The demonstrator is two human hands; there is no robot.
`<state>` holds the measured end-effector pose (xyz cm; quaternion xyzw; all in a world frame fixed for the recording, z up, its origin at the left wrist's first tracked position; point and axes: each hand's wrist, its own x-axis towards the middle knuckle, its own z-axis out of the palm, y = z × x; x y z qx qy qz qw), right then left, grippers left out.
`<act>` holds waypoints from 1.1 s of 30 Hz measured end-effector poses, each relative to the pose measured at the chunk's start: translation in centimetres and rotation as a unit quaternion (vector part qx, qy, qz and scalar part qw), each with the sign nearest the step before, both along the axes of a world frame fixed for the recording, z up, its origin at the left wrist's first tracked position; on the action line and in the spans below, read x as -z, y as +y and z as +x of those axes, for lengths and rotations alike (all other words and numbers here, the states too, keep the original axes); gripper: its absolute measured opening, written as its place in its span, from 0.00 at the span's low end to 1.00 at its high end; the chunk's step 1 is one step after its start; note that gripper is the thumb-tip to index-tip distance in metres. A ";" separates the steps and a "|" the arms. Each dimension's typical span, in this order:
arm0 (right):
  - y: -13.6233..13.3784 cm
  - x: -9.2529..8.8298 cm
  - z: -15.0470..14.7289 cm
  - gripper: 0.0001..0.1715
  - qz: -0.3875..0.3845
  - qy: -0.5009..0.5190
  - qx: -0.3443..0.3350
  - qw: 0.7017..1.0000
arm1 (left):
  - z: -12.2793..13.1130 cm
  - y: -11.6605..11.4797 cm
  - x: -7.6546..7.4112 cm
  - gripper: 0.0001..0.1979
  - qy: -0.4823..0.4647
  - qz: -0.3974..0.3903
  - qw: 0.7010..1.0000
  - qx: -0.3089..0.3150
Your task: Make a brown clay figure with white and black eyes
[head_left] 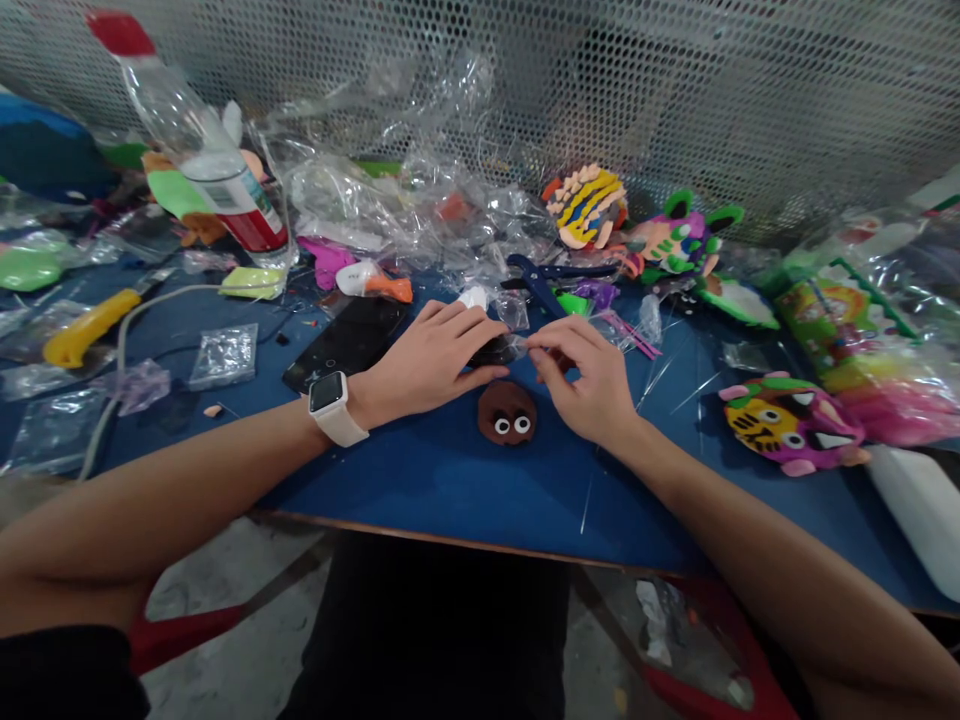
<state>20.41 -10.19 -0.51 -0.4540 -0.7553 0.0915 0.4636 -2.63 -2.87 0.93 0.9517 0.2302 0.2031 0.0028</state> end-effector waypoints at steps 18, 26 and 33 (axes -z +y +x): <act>0.6 0.5 1.2 0.13 0.045 -0.071 -0.068 0.994 | -0.2 0.7 1.0 0.30 -0.100 -0.161 0.977 0.101; -0.3 -0.1 1.3 0.10 0.116 -0.137 -0.092 0.979 | -0.3 -0.2 0.3 0.30 -0.069 -0.314 0.932 0.166; -1.1 -0.8 0.3 0.07 0.092 -0.131 -0.092 0.983 | -0.1 -0.8 0.3 0.32 -0.095 -0.395 0.892 0.196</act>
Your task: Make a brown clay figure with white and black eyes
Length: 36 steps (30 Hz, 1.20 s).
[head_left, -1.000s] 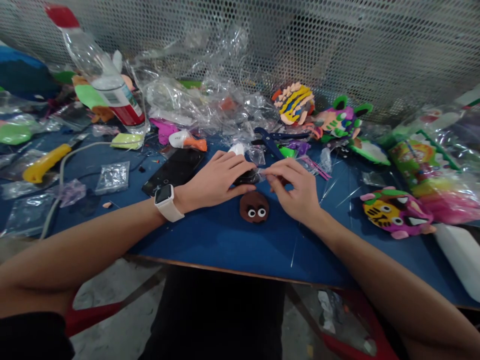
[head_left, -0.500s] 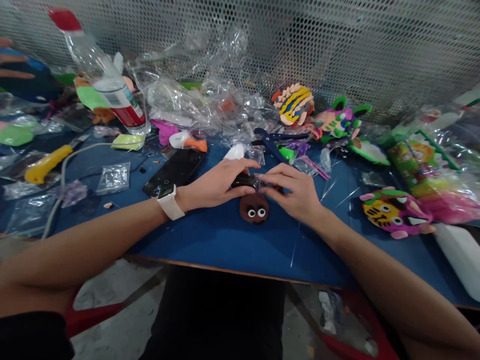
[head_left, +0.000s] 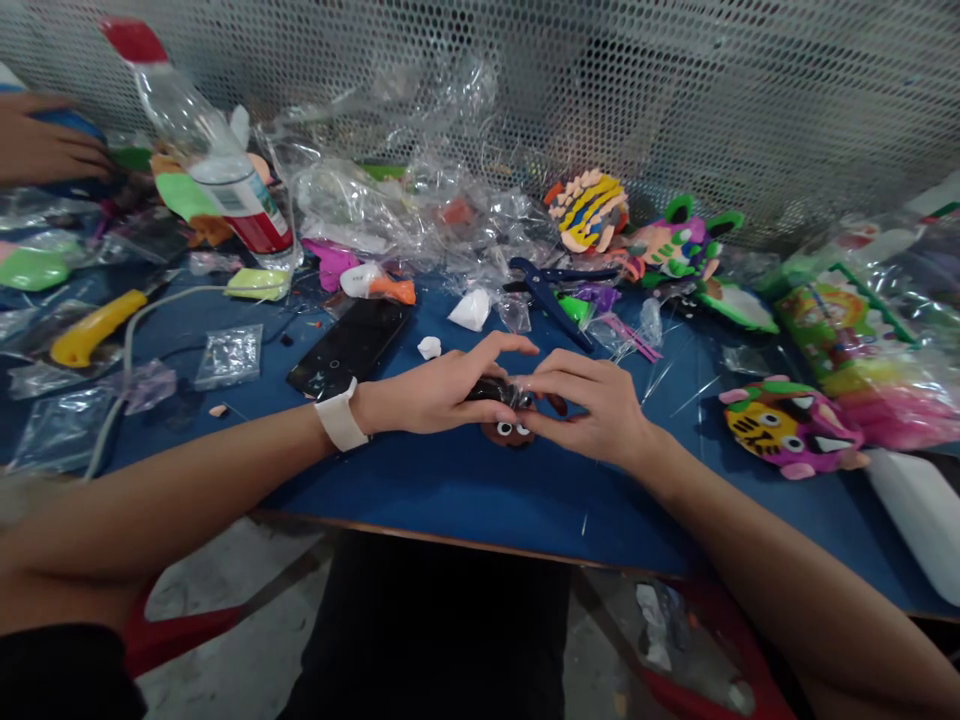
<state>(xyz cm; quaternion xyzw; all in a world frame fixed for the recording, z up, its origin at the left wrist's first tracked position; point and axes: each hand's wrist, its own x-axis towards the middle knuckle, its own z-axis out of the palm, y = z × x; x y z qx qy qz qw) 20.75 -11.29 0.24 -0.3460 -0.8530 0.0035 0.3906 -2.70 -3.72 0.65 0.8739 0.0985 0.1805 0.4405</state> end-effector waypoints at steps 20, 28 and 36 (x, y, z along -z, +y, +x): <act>1.4 0.9 0.7 0.06 -0.017 -0.040 0.104 0.994 | 0.8 -0.3 -0.2 0.21 0.068 0.171 0.974 -0.128; 1.6 0.8 1.2 0.11 -0.049 0.059 0.060 0.995 | 0.4 0.1 0.1 0.23 0.035 0.137 0.976 -0.163; 1.7 1.0 1.5 0.13 0.007 -0.010 -0.002 1.000 | 0.3 0.2 0.5 0.26 -0.008 0.078 0.995 -0.063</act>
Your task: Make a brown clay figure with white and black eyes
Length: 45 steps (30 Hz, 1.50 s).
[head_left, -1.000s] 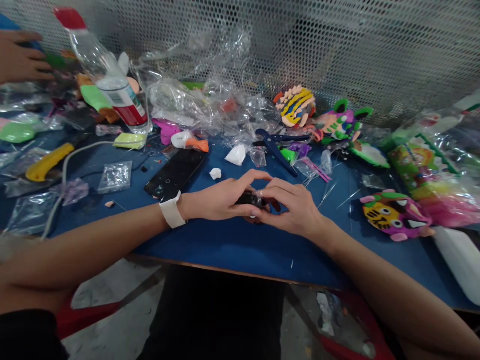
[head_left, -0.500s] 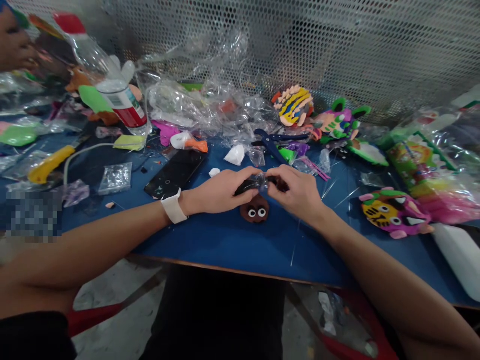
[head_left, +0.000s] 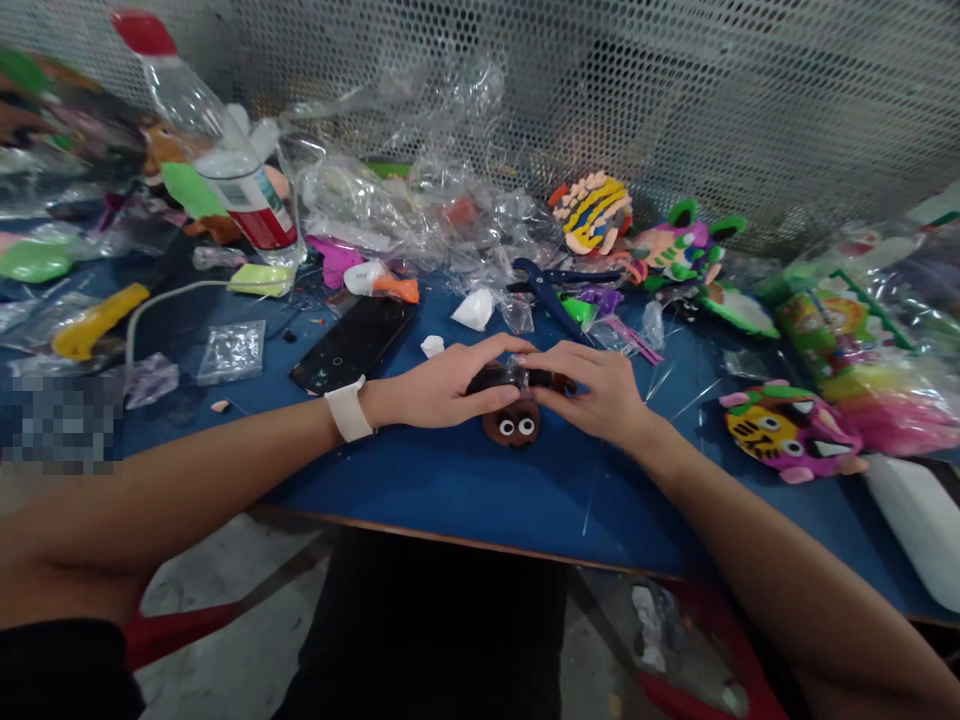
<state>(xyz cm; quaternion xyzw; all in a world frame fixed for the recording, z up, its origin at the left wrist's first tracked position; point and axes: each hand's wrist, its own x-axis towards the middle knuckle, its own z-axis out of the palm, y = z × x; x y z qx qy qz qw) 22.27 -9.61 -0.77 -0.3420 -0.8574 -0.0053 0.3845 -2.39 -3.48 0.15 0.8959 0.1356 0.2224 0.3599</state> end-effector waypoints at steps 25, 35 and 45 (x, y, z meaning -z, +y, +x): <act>0.7 0.6 0.1 0.12 -0.133 0.171 0.095 0.972 | 0.4 -0.3 0.3 0.19 0.036 0.054 0.984 -0.164; 0.4 -0.1 0.2 0.08 -0.091 0.075 0.038 0.992 | 0.4 -0.4 0.1 0.12 0.018 0.044 0.994 -0.102; 1.5 0.3 1.0 0.12 -0.001 0.127 0.159 0.979 | 0.4 -0.4 -0.2 0.15 0.005 0.067 0.992 -0.107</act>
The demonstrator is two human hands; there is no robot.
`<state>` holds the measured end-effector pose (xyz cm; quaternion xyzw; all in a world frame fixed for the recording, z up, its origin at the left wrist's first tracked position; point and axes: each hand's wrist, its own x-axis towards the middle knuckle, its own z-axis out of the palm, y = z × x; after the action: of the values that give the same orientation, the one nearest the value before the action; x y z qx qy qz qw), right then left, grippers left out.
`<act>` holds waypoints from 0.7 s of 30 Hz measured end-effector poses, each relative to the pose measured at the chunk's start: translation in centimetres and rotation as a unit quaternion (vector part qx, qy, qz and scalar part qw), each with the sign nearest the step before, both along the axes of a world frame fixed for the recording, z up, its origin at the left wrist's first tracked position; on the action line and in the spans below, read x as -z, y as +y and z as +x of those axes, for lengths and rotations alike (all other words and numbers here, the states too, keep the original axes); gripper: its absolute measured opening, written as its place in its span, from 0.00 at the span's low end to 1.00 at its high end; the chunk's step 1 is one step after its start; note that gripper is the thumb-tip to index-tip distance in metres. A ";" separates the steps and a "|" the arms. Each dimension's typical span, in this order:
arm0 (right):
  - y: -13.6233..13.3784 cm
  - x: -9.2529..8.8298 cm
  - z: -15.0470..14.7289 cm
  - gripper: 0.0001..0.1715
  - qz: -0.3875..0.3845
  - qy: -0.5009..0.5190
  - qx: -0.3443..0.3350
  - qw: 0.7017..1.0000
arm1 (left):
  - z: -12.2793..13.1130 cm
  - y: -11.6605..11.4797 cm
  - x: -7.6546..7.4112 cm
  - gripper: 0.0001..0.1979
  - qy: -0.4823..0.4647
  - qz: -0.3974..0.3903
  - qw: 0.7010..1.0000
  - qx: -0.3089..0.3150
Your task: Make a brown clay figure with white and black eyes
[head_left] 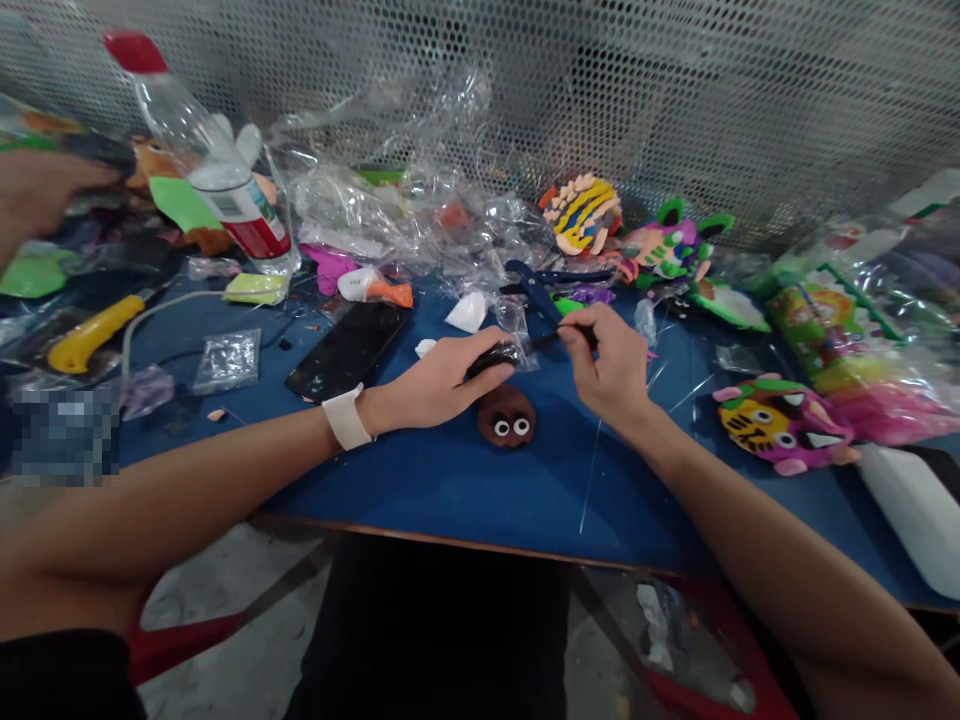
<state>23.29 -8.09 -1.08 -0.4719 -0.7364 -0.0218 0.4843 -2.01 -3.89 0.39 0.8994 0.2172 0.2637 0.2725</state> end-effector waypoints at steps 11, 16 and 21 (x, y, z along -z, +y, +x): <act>0.0 0.0 -0.6 0.23 -0.097 0.234 -0.027 0.967 | -0.1 0.3 0.2 0.18 -0.002 -0.013 0.997 -0.080; -2.4 -0.3 -2.1 0.12 -0.096 0.089 -0.081 0.988 | 0.0 0.2 0.3 0.18 0.001 -0.019 0.998 -0.060; -2.5 -0.4 -1.9 0.16 -0.102 0.009 -0.048 0.994 | 0.0 0.3 0.5 0.17 -0.011 -0.028 0.998 -0.060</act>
<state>21.37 -10.59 -0.64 -0.4831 -0.7524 0.0812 0.4403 -2.04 -3.62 -0.10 0.8739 0.2748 0.2835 0.2835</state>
